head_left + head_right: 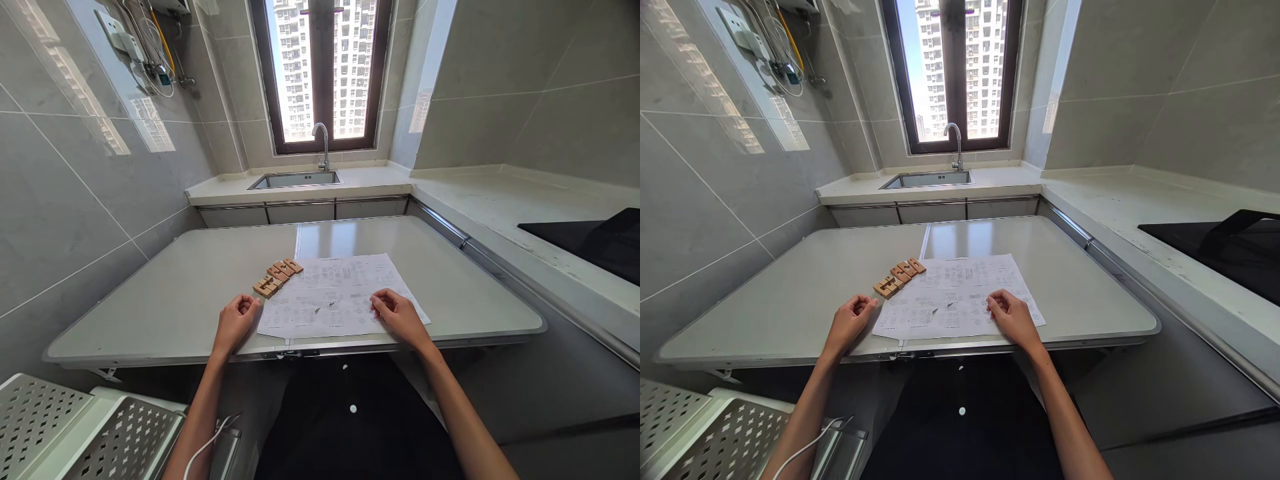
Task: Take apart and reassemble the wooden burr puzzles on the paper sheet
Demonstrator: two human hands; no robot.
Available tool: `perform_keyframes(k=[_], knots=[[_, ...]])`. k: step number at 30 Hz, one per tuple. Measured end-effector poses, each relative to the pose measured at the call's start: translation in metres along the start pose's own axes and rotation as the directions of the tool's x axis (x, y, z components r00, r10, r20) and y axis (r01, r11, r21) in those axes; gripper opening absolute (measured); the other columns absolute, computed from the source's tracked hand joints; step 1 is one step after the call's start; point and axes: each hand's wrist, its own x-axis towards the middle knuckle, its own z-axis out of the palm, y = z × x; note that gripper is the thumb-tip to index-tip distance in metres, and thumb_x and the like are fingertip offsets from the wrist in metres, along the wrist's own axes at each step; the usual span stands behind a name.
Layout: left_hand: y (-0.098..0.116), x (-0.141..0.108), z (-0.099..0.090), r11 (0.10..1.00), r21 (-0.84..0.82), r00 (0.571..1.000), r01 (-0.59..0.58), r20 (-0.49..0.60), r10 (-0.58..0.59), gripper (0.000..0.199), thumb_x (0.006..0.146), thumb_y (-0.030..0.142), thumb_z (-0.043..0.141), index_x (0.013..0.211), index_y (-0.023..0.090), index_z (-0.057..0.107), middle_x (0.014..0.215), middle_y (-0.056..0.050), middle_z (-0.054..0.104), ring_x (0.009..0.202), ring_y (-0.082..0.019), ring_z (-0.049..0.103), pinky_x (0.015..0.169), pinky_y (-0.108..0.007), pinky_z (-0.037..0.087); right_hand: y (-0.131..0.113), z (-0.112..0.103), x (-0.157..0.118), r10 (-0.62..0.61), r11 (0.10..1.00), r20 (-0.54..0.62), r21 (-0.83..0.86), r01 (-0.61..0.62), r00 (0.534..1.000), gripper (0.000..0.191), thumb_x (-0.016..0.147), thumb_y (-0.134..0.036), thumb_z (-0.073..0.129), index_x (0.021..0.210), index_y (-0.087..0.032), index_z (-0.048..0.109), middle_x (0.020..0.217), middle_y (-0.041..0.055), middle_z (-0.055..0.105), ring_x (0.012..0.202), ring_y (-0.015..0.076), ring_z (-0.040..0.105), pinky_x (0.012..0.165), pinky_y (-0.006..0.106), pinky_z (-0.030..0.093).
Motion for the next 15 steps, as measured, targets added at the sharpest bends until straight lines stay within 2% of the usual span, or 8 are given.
perform_keyframes(k=[6,8,10,12,14,15], knots=[[0.000,-0.001,0.000,1.000,0.030,1.000,-0.001,0.000,0.001,0.036,0.084,0.056,0.062,0.080,0.020,0.062,0.064,0.004,0.054,0.063,-0.015,0.049,0.063,-0.027,0.039,0.001,0.000,0.000,-0.012,1.000,-0.004,0.009,0.012,1.000,0.032,0.094,-0.053,0.060,0.089,-0.022,0.066,0.078,0.0044,0.072,0.068,0.0204,0.066,0.069,0.033,0.052],[0.002,-0.002,0.001,0.997,0.072,0.999,-0.027,-0.032,0.029,0.034,0.087,0.054,0.061,0.080,0.021,0.062,0.067,0.002,0.058,0.064,-0.017,0.052,0.066,-0.029,0.042,0.001,0.000,0.000,-0.013,1.000,-0.004,0.014,0.013,1.000,0.032,0.094,-0.053,0.060,0.089,-0.022,0.066,0.078,0.0044,0.072,0.067,0.0201,0.066,0.068,0.033,0.052],[0.006,0.000,0.005,0.982,0.147,0.987,-0.115,-0.096,0.130,0.033,0.091,0.053,0.058,0.083,0.021,0.062,0.076,-0.001,0.064,0.073,-0.020,0.058,0.075,-0.032,0.047,0.000,0.000,0.000,-0.012,1.000,-0.005,0.013,0.012,1.000,0.032,0.095,-0.053,0.060,0.088,-0.022,0.066,0.077,0.0039,0.072,0.067,0.0197,0.065,0.069,0.032,0.052],[0.012,0.007,0.011,0.931,0.254,0.946,-0.263,-0.119,0.300,0.032,0.095,0.051,0.056,0.090,0.021,0.065,0.095,-0.007,0.070,0.092,-0.026,0.062,0.090,-0.039,0.048,-0.001,0.000,0.001,-0.009,1.000,-0.007,0.011,0.009,1.000,0.031,0.095,-0.052,0.060,0.088,-0.022,0.066,0.077,0.0032,0.071,0.067,0.0194,0.065,0.069,0.032,0.052],[0.020,0.019,0.020,0.837,0.357,0.889,-0.414,-0.039,0.456,0.033,0.097,0.049,0.054,0.103,0.020,0.068,0.117,-0.012,0.070,0.113,-0.031,0.059,0.103,-0.045,0.044,0.000,0.000,0.001,-0.002,1.000,-0.005,0.014,0.002,1.000,0.031,0.095,-0.052,0.060,0.089,-0.022,0.066,0.077,0.0028,0.071,0.067,0.0193,0.065,0.069,0.032,0.051],[0.024,0.027,0.026,0.798,0.404,0.873,-0.447,0.002,0.488,0.036,0.098,0.049,0.054,0.113,0.020,0.069,0.128,-0.014,0.067,0.121,-0.033,0.056,0.106,-0.047,0.043,0.000,0.001,0.001,0.001,1.000,-0.004,0.017,-0.001,1.000,0.031,0.095,-0.052,0.061,0.089,-0.022,0.066,0.077,0.0026,0.071,0.068,0.0193,0.065,0.069,0.032,0.051]])
